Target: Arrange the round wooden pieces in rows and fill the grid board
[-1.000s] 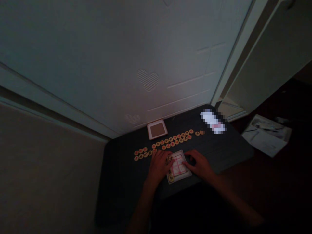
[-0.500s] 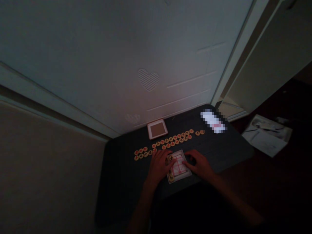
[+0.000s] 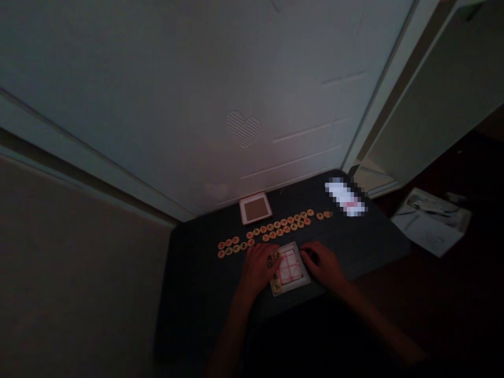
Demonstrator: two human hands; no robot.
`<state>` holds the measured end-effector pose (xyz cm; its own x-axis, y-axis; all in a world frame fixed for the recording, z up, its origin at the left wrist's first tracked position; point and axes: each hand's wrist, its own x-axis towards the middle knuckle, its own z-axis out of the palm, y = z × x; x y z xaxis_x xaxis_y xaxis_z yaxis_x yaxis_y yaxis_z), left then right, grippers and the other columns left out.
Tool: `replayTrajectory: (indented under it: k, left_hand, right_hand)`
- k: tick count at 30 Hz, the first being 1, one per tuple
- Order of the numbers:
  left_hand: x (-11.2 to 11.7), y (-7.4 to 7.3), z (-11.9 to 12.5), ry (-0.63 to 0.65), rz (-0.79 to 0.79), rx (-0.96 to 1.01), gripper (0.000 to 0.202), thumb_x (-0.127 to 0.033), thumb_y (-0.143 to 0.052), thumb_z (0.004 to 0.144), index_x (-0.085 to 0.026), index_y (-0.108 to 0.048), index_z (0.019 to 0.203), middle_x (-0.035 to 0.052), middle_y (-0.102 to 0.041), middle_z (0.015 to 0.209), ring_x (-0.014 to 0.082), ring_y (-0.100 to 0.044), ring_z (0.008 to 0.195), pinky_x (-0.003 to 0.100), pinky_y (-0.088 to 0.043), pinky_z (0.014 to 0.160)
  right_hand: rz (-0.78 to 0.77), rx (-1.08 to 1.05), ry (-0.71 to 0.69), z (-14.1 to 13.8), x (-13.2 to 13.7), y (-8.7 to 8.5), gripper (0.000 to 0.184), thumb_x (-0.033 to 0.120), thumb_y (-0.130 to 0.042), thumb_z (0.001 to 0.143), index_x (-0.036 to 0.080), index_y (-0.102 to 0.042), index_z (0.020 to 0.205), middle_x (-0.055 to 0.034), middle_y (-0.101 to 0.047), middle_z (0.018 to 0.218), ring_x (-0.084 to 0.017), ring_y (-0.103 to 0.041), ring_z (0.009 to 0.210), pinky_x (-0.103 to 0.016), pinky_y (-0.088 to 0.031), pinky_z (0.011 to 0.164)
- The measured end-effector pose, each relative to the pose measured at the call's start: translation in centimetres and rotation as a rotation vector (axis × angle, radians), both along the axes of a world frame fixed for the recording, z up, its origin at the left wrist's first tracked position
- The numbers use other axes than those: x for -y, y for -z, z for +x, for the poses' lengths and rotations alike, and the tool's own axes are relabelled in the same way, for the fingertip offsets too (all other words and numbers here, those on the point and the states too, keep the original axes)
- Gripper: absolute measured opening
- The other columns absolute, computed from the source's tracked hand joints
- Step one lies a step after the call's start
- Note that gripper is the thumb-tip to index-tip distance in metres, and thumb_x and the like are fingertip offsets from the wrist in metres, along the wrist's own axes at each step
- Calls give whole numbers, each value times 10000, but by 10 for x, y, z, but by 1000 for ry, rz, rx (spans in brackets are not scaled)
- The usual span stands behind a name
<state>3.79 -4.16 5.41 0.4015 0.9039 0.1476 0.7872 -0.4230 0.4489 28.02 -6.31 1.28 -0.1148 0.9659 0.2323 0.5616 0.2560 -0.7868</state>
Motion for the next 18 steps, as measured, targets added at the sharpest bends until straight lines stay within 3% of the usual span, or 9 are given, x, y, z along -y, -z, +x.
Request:
replayTrajectory:
  k: [7,11,18]
  left_hand:
    - [0,-1,-2,-17,36,38,233,-323,-636,926,-271,-655,1153,38,-715,1164,249,-628,1118,484,-421,1056]
    - [10,0,-13,-93,128,112,147,-319,-605,950,-250,-673,1060,43,-727,1109,232,-642,1085,450,-456,1021]
    - [39,21,-41,-274,172,193,143,-307,-563,969,-236,-669,1034,55,-724,1028,222,-666,1000,420,-526,937]
  right_hand:
    - [19,-13,14,0,0,-2,167,301,-530,970,242,-655,1064,-62,-703,970,-205,-671,841,-345,-567,770]
    - [63,15,-4,4,-5,-2,197,263,-531,964,249,-656,1115,-82,-700,1117,-232,-676,1025,-401,-567,908]
    - [153,175,-103,16,-31,-2,269,204,-505,967,261,-649,1187,-77,-605,1387,-256,-600,1243,-499,-494,1074]
